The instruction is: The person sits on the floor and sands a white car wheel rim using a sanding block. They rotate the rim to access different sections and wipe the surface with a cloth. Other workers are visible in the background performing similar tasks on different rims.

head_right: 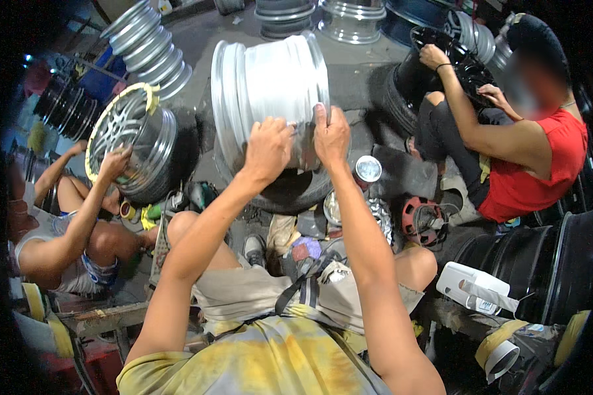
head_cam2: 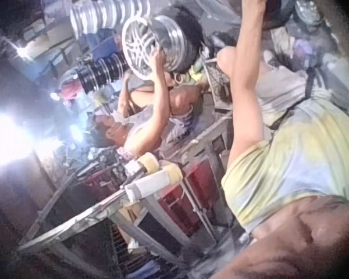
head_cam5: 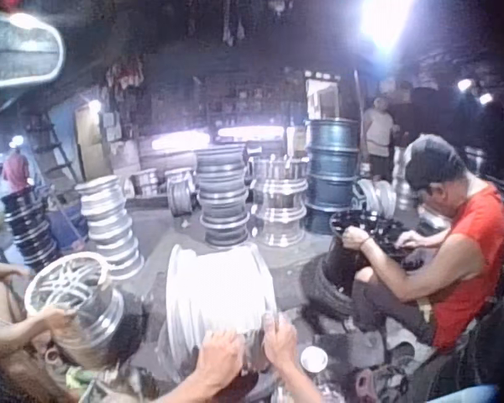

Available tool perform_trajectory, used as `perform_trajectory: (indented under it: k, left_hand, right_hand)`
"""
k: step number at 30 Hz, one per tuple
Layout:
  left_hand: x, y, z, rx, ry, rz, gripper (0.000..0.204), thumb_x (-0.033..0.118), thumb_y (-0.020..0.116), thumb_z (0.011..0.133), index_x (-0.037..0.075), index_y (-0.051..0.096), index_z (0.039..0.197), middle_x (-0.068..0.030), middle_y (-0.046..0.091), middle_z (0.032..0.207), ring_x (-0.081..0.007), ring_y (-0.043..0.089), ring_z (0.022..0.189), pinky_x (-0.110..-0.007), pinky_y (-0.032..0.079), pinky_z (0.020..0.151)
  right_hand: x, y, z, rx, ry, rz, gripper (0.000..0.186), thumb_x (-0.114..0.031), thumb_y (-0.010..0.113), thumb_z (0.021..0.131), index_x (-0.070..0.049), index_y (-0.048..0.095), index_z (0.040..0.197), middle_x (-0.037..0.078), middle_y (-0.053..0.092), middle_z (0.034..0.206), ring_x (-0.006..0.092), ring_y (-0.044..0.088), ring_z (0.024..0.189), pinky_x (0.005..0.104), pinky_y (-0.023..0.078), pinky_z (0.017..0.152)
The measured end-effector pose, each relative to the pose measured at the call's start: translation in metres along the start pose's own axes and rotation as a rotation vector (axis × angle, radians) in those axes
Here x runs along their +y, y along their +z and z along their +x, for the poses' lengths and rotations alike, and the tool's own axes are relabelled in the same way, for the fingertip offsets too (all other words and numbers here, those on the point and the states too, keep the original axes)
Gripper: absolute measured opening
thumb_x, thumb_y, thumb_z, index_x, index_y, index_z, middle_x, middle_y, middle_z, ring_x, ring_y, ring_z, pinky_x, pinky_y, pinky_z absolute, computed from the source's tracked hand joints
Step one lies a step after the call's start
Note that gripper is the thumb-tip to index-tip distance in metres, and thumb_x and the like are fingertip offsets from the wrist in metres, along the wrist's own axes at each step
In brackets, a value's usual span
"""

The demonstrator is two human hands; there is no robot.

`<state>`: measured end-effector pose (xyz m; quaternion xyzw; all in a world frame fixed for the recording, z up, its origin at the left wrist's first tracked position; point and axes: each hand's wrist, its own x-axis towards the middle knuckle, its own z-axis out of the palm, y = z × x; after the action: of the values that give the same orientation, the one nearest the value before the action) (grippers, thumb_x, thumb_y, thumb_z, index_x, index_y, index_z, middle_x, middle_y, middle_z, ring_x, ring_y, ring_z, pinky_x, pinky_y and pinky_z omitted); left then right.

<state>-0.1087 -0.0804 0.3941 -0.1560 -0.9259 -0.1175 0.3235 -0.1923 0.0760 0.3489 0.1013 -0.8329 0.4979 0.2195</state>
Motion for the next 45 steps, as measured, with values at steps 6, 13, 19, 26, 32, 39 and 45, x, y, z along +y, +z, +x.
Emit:
perform_trajectory:
  k: [6,13,19,26,32,39,45]
  left_hand:
    - [-0.041,-0.055,0.018,0.253,-0.088,-0.128,0.011,0.009,0.07,0.094,-0.001,0.066,0.091,-0.0125,0.054,0.084,-0.0317,0.055,0.079,-0.044,0.044,0.073]
    - [-0.063,-0.058,0.021,0.361,-0.136,-0.205,0.01,0.003,0.07,0.092,-0.005,0.07,0.098,-0.0127,0.055,0.083,-0.0307,0.056,0.078,-0.044,0.043,0.071]
    - [-0.069,-0.083,0.022,0.463,-0.247,-0.273,0.016,0.002,0.067,0.098,-0.009,0.06,0.088,-0.0138,0.05,0.08,-0.0271,0.052,0.071,-0.038,0.041,0.065]
    - [-0.088,-0.109,0.011,0.483,-0.425,-0.429,0.02,0.003,0.067,0.098,-0.009,0.057,0.084,-0.0124,0.049,0.078,-0.0236,0.048,0.066,-0.037,0.039,0.061]
    - [-0.098,-0.115,-0.008,0.449,-0.463,-0.477,0.023,0.009,0.062,0.105,-0.007,0.059,0.09,-0.0054,0.047,0.08,-0.0141,0.045,0.072,-0.032,0.037,0.064]
    - [-0.096,-0.112,-0.004,0.519,-0.478,-0.537,0.026,0.012,0.064,0.105,-0.008,0.06,0.088,-0.0062,0.049,0.079,-0.0151,0.046,0.072,-0.033,0.038,0.065]
    - [-0.099,-0.103,0.003,0.618,-0.491,-0.569,0.026,0.009,0.065,0.102,-0.007,0.058,0.083,-0.0094,0.046,0.073,-0.0171,0.043,0.064,-0.035,0.036,0.059]
  right_hand:
    - [0.06,-0.03,-0.132,0.095,0.183,-0.15,0.034,-0.031,0.06,0.105,0.002,0.063,0.101,0.022,0.059,0.102,0.04,0.059,0.097,0.0497,0.047,0.084]
    - [0.115,0.016,-0.322,-1.045,0.097,-0.361,0.043,-0.022,0.074,0.088,-0.011,0.063,0.129,0.021,0.061,0.125,0.0392,0.065,0.113,0.0467,0.055,0.09]
    - [0.1,0.077,-0.358,-1.296,-0.328,-0.637,0.045,-0.018,0.063,0.091,-0.017,0.063,0.136,0.013,0.053,0.137,0.0346,0.057,0.127,0.045,0.054,0.095]
    - [0.087,0.093,-0.347,-1.21,-0.608,-0.31,0.025,-0.023,0.055,0.099,-0.007,0.071,0.11,0.013,0.054,0.124,0.0343,0.055,0.115,0.0461,0.047,0.093]
    - [0.026,0.049,-0.311,-1.28,0.427,0.377,0.03,-0.027,0.049,0.107,-0.006,0.065,0.119,0.013,0.062,0.117,0.0256,0.063,0.102,0.0412,0.052,0.089]
    - [-0.035,-0.03,-0.157,-0.565,0.796,0.81,0.014,-0.011,0.052,0.106,-0.006,0.066,0.109,-0.001,0.069,0.103,0.0097,0.066,0.093,0.0294,0.055,0.084]
    - [-0.129,-0.04,0.025,-0.31,0.139,0.738,0.018,-0.014,0.053,0.107,-0.001,0.063,0.115,0.001,0.065,0.105,0.0082,0.058,0.093,0.0269,0.05,0.086]
